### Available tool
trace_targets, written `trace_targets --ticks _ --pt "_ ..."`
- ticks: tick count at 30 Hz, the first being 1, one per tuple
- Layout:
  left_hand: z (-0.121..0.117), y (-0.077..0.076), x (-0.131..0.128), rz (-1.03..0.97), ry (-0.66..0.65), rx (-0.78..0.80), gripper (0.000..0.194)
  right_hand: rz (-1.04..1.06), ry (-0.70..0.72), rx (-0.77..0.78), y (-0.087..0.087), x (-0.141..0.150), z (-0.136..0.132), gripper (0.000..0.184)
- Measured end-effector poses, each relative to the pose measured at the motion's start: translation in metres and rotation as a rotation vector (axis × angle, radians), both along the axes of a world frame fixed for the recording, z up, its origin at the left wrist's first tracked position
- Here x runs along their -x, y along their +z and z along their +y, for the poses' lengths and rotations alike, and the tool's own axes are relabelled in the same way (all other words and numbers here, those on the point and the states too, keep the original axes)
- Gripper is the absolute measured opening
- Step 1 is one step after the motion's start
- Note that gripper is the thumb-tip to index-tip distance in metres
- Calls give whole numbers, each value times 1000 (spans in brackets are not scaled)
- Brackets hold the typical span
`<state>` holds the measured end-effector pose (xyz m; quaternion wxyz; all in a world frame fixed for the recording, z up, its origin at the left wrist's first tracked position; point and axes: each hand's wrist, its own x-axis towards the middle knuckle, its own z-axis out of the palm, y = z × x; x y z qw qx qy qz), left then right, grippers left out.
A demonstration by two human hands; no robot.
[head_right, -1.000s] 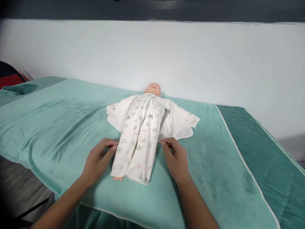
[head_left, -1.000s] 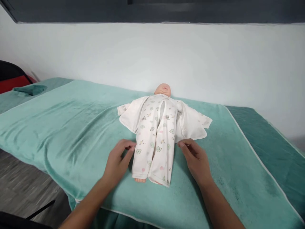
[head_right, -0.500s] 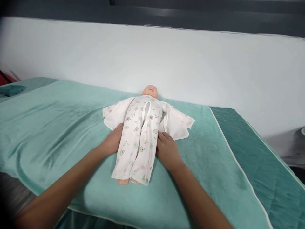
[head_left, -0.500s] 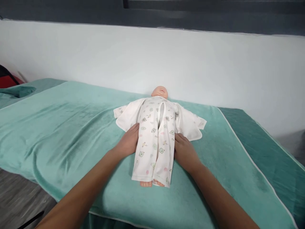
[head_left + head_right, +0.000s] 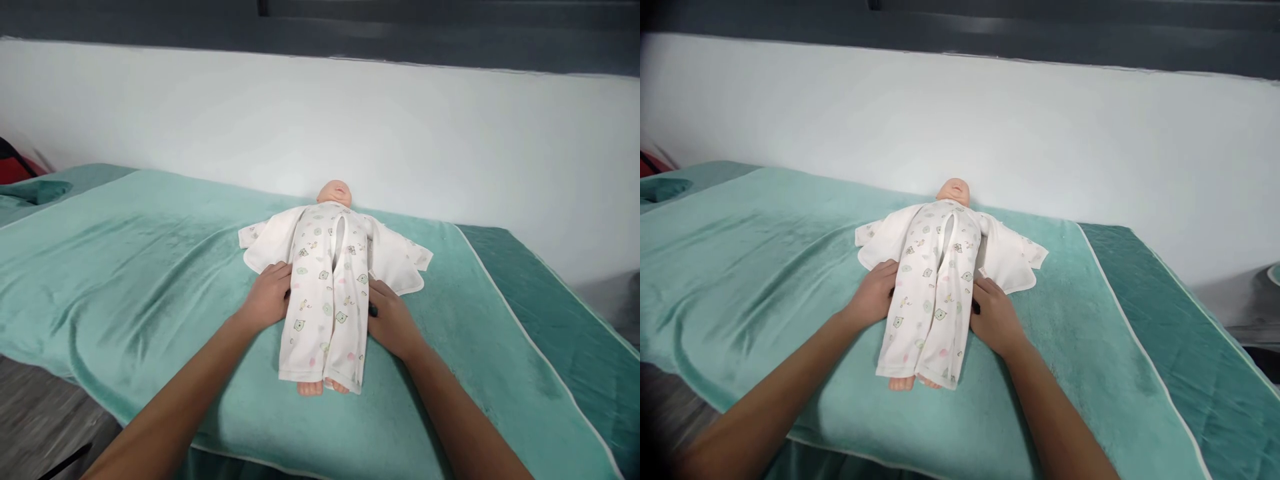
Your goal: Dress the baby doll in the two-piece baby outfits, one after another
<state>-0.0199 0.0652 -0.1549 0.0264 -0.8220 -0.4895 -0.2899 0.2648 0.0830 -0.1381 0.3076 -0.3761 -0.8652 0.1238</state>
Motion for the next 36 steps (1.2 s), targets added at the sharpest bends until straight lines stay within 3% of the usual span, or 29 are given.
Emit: trace_targets --ticks 5,9,12,14,17,19,21,23,26,29,31,33,36 --pt "-7 3 1 -122 -39 85 19 4 29 35 1 0 -3 20" --pt "-7 6 4 -478 94 288 19 120 -64 126 2 -8 2 18" --pt "1 3 11 -769 326 316 20 168 -344 75 4 -29 17 18" --pt "8 -1 17 -828 489 236 19 65 -602 -8 6 -47 31 25" --pt "18 -7 26 -701 685 98 22 -129 -891 110 11 -68 49 42" --pt "22 -9 29 -545 792 67 28 -180 -960 288 17 -75 58 41" --pt "23 -9 31 -420 897 90 34 -75 -915 418 23 -75 65 31" --pt "23 -8 31 -354 989 130 40 145 -810 466 31 -69 71 33" --pt "23 -5 31 -313 1064 181 45 513 -607 469 48 -47 72 31" --pt "25 -5 32 -292 1077 216 46 728 -423 445 66 -10 61 31" --pt "25 -5 33 -298 1078 216 44 694 -243 428 74 18 47 27" --pt "25 -7 35 -318 1063 199 38 464 -39 324 77 41 32 19" --pt "24 -9 37 -353 999 149 28 164 71 76 70 56 11 11"
